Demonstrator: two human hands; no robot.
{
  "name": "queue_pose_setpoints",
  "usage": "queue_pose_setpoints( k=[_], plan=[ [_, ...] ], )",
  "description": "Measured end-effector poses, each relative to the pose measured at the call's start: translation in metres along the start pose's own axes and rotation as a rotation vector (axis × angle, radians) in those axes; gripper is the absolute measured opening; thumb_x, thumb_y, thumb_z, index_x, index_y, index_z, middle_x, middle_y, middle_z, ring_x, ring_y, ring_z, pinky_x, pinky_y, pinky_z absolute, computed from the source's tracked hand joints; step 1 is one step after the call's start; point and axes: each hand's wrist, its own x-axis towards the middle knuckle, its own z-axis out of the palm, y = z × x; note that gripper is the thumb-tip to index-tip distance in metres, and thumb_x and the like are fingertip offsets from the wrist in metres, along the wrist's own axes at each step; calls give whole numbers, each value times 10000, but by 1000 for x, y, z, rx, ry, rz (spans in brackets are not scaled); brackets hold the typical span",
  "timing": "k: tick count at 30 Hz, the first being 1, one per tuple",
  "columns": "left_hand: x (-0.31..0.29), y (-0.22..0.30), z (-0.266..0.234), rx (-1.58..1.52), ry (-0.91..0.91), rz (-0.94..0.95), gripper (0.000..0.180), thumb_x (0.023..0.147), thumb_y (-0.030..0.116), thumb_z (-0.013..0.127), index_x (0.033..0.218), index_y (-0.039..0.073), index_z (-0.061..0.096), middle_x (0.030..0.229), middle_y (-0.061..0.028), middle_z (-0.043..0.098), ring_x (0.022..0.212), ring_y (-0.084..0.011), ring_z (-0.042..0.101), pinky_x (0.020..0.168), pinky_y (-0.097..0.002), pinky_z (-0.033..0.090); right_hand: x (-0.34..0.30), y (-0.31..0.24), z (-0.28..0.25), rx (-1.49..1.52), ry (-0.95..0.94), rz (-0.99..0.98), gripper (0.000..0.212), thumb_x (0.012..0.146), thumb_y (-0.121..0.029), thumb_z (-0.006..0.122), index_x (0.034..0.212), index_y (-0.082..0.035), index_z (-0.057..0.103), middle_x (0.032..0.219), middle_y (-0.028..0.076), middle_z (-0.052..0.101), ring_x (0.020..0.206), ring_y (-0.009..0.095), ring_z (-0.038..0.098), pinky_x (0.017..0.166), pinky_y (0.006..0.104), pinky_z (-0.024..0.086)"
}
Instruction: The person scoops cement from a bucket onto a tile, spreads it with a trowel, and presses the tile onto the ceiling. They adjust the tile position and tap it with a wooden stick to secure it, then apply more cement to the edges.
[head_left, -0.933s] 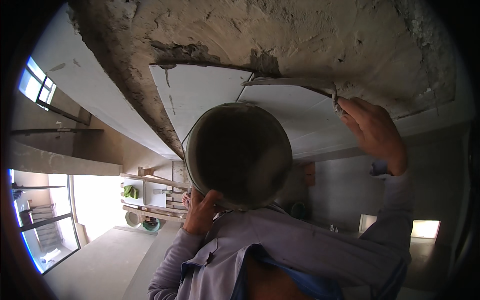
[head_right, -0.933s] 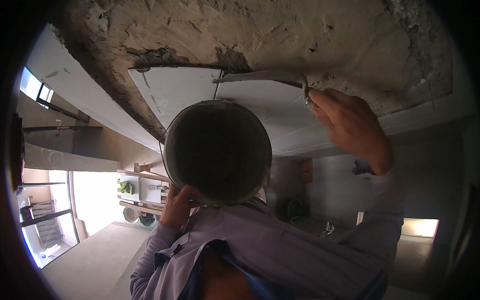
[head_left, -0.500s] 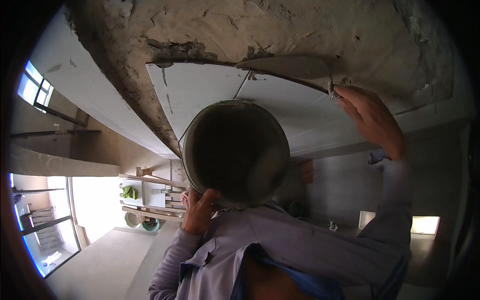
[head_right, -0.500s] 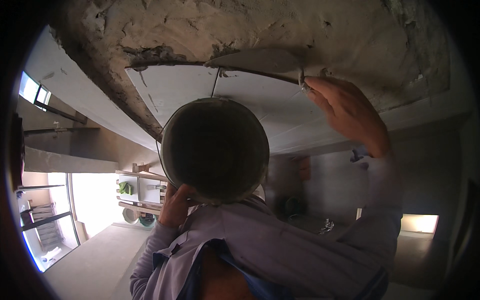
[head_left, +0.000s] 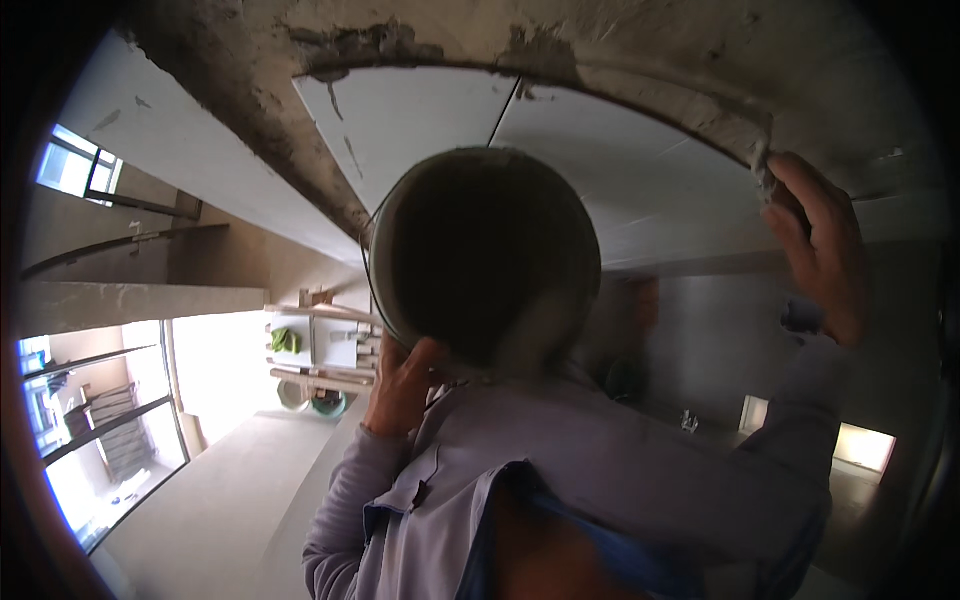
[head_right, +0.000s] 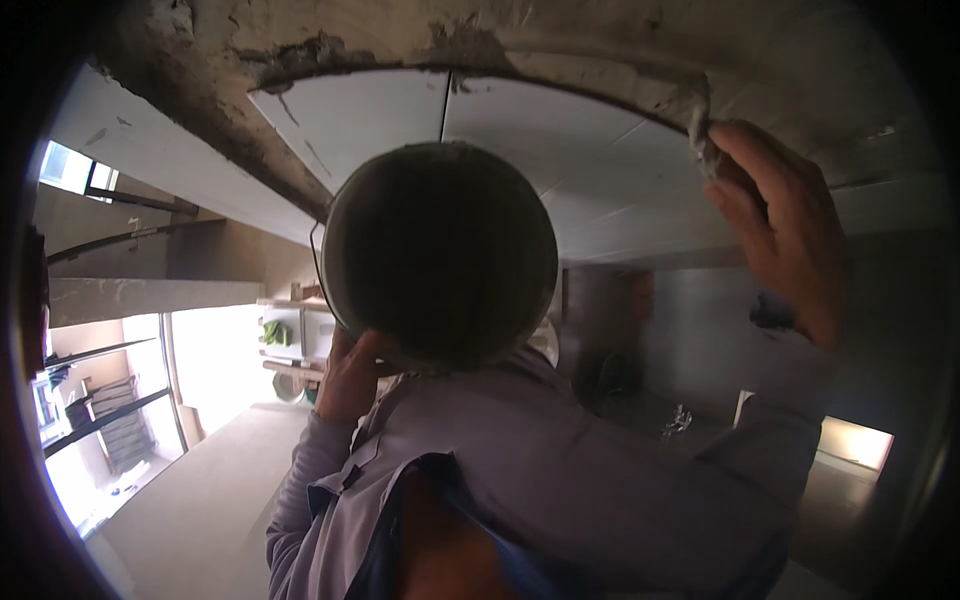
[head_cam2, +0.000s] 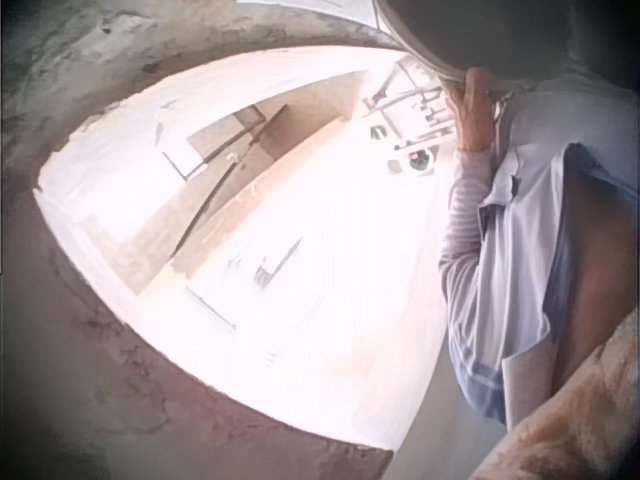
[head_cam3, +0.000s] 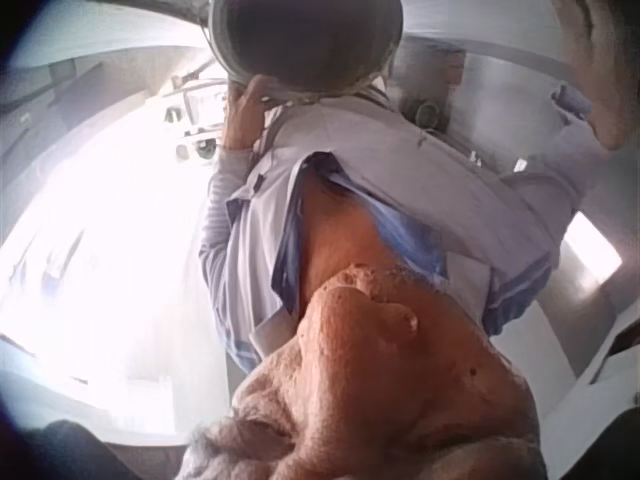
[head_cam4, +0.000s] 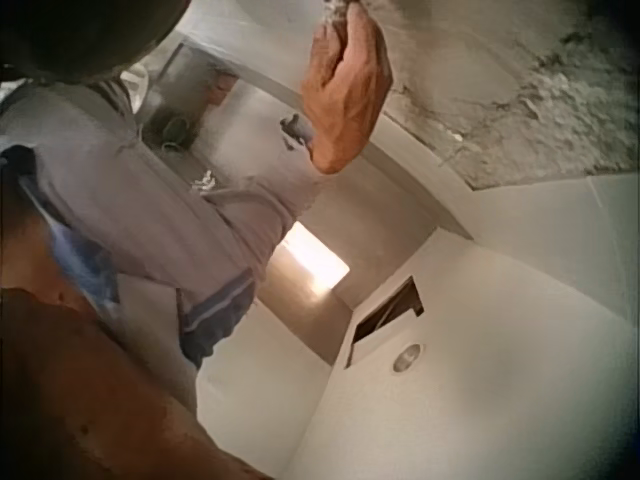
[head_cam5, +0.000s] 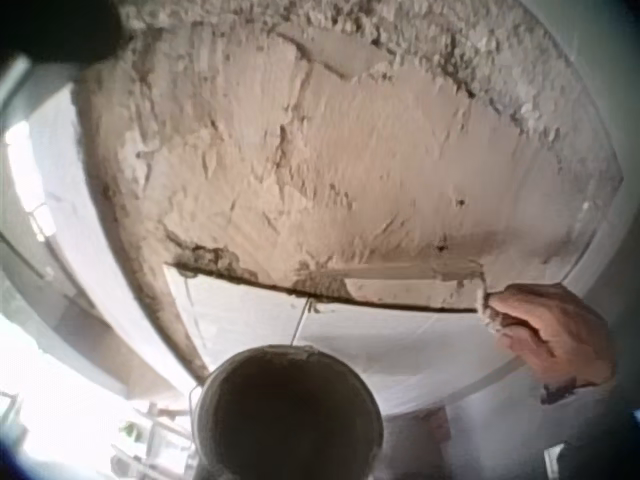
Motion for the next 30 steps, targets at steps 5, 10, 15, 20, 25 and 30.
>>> queue_pose_setpoints(
  k=[5, 10, 15, 20, 25, 30],
  plan=[
    [-5, 15, 0, -103, 76, -60, 290, 906, 13, 565, 1194, 10, 534, 1216, -162, 459, 1030, -258, 612, 801, -344, 599, -2, -15, 62, -7, -354, -164, 212, 832, -129, 633, 1034, -71, 615, 906, 74, 575, 887, 240, 611, 741, 381, 487],
    [3, 60, 0, -256, 106, -193, 523, 922, 129, 617, 1337, -69, 368, 1220, -163, 543, 1059, -214, 591, 865, -339, 531, -9, -28, 144, -263, -83, -371, 197, 811, -158, 611, 999, -119, 653, 938, 14, 567, 911, 158, 573, 783, 336, 437],
    [4, 82, 3, -218, 84, -215, 523, 913, 129, 605, 1348, -54, 380, 1209, -164, 567, 1047, -208, 595, 879, -320, 514, 0, -42, 192, -156, 231, -455, 392, 783, -221, 597, 1154, -116, 665, 1019, 22, 583, 907, 167, 550, 816, 340, 435],
    [0, 89, 2, -217, 120, -216, 545, 878, 115, 598, 1347, -58, 381, 1195, -170, 580, 1051, -228, 594, 892, -341, 506, -15, -60, 204, -75, 228, -516, 322, 769, -224, 607, 1063, -111, 673, 968, 4, 562, 903, 168, 536, 796, 339, 428],
    [-5, 82, 0, -205, 139, -188, 577, 852, 122, 612, 1347, -61, 379, 1203, -179, 568, 1068, -240, 583, 909, -350, 498, -24, -58, 200, -58, 167, -661, 215, 756, -227, 623, 934, -114, 663, 912, -12, 536, 873, 151, 522, 772, 325, 420],
    [-9, 83, 1, -124, 150, -185, 572, 870, 150, 613, 1343, -67, 377, 1197, -178, 560, 1069, -249, 580, 911, -356, 495, 0, -48, 181, -184, 370, -581, 279, 746, -254, 635, 985, -115, 672, 966, 10, 561, 880, 170, 531, 761, 326, 432]
  ],
)
